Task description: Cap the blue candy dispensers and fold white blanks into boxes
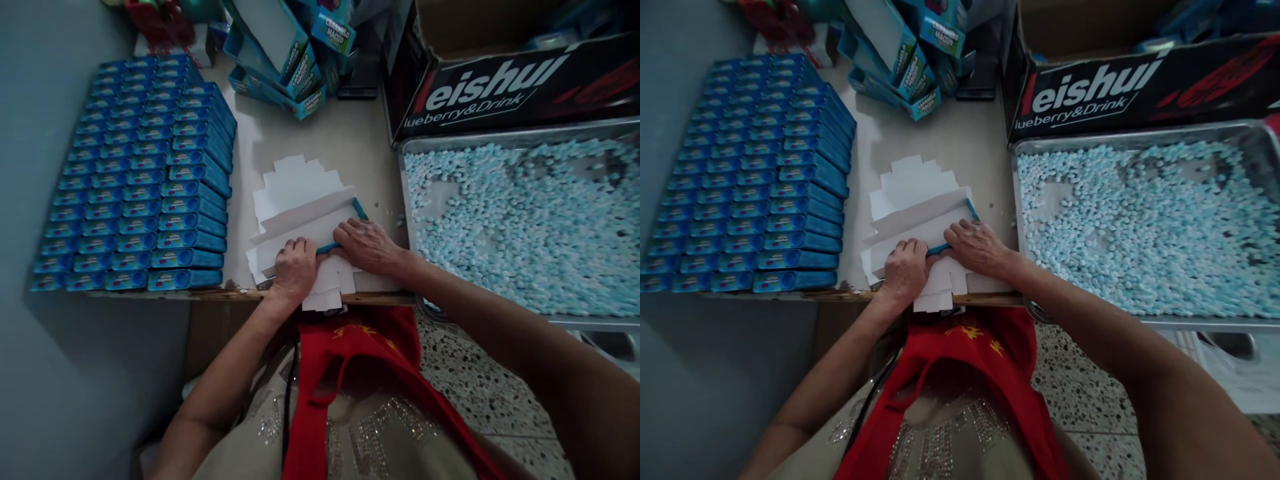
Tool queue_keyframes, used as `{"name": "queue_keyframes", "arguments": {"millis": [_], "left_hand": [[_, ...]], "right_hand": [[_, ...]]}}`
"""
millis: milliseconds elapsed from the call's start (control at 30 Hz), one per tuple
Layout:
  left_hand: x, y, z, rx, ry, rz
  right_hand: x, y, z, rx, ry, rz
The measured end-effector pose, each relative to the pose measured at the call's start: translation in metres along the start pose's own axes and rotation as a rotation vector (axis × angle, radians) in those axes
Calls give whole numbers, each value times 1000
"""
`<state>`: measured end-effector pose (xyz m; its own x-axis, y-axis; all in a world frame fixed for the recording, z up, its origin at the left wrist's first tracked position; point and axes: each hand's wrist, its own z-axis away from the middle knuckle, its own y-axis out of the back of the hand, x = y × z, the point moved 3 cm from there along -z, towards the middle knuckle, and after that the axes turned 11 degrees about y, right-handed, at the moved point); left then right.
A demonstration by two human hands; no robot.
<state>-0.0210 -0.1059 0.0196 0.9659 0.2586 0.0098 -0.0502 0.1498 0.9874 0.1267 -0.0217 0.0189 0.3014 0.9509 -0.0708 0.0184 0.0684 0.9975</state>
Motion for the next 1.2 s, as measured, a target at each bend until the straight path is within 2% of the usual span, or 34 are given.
{"name": "queue_keyframes", "arguments": {"millis": [200,333,400,467,567,633,667,733,800,867,933,1033,1133,1200], "left_hand": [[-12,4,-4,-107,-38,134],[-18,8,6,-3,-187,119],[-24,11,6,-16,-238,95],[-29,17,0,-84,-329,74],[-31,35,-21,-155,-468,62],[-30,50,-44,-155,-526,74],[-28,56,-58,-152,-555,79],[-23,64,-86,-153,-621,75],[-16,67,-115,-173,-674,62],[-11,69,-136,-175,-694,78],[-8,76,-144,-106,-653,139],[-11,98,-122,103,-483,272],[-19,119,-71,259,-306,391],[-24,121,-37,309,-232,403]], "right_hand": [[5,7,6,-18,-23,-110],[4,4,13,-37,54,-121],[1,6,14,-103,35,-130],[-2,17,16,-219,10,-223],[-5,50,26,-373,95,-588],[2,77,34,-300,176,-777],[10,88,37,-206,192,-780],[30,96,39,-15,163,-612],[45,87,37,65,97,-397],[52,71,32,73,44,-269],[50,61,26,100,21,-201],[48,71,24,173,-16,-127],[52,92,19,198,-60,-95],[51,97,8,181,-52,-98]]}}
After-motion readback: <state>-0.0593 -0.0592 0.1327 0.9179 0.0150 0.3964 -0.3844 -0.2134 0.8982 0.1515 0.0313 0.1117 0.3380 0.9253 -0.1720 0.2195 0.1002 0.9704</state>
